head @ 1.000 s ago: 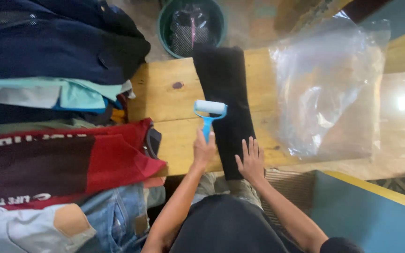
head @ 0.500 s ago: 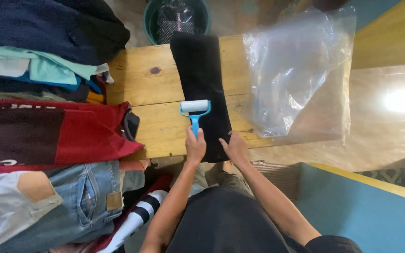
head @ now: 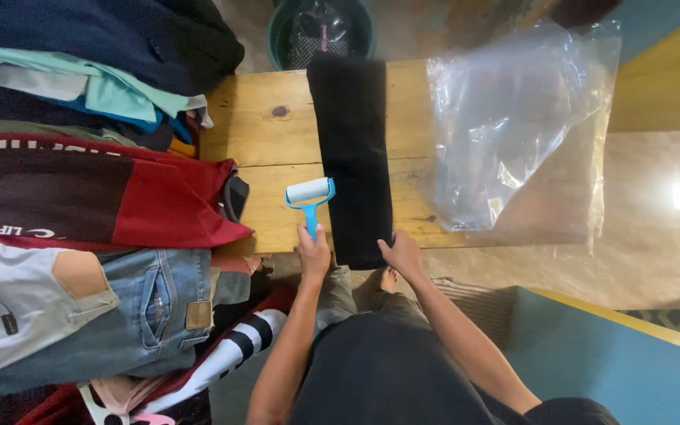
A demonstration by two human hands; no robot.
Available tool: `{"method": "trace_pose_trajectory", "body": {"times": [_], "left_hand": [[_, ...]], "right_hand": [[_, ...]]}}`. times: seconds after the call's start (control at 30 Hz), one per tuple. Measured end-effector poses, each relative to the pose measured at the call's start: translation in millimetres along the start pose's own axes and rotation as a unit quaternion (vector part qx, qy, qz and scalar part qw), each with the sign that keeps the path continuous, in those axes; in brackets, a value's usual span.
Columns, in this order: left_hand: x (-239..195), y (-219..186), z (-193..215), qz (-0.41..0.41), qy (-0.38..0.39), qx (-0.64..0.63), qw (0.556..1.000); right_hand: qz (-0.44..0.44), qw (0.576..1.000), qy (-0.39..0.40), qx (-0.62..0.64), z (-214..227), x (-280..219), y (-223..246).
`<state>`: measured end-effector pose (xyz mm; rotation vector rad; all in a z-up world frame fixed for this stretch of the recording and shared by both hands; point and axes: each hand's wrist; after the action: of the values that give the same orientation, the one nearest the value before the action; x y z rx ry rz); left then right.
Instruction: The person lays a black garment on a wooden table and uses a blue lint roller to clean its surface. They then fold the garment neatly into a compact square and place it on the table.
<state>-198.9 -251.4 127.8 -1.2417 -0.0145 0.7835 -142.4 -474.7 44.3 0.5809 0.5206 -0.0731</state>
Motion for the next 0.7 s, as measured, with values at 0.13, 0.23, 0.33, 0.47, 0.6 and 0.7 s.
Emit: {"method": "trace_pose_trajectory", "body": {"times": [0.13, 0.23, 0.33, 0.47, 0.6, 0.7], "left_hand": [[-9, -15, 1, -0.008, 0.010, -0.010, 1.000], [1, -4, -10, -0.018, 0.023, -0.023, 0.999], [3, 10, -16, -0.027, 0.033, -0.032, 0.999], [-14, -15, -13, -0.021, 0.039, -0.027, 0.999], [-17, -13, -14, -0.019, 0.034, -0.022, 0.999], [-22, -21, -11, -0.015, 0.025, -0.031, 0.999]], "right_hand": [[0.032, 0.997, -0.051, -0.041, 49, -54, 42], [0.113, 0.971, -0.143, -0.153, 35, -45, 26], [0.100, 0.988, -0.099, -0.064, 12, -24, 10], [0.042, 0.993, -0.068, -0.084, 17, -21, 19], [0.052, 0.995, -0.031, -0.075, -4, 2, 0], [0.072, 0.997, -0.031, 0.007, 18, -20, 21]]}}
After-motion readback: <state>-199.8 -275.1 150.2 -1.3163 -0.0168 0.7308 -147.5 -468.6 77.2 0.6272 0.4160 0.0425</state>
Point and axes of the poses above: each hand's wrist, its own x-axis towards the middle knuckle, its own z-axis out of the back of the hand, y = z × x, and after that the axes turned 1 degree about z, right-handed
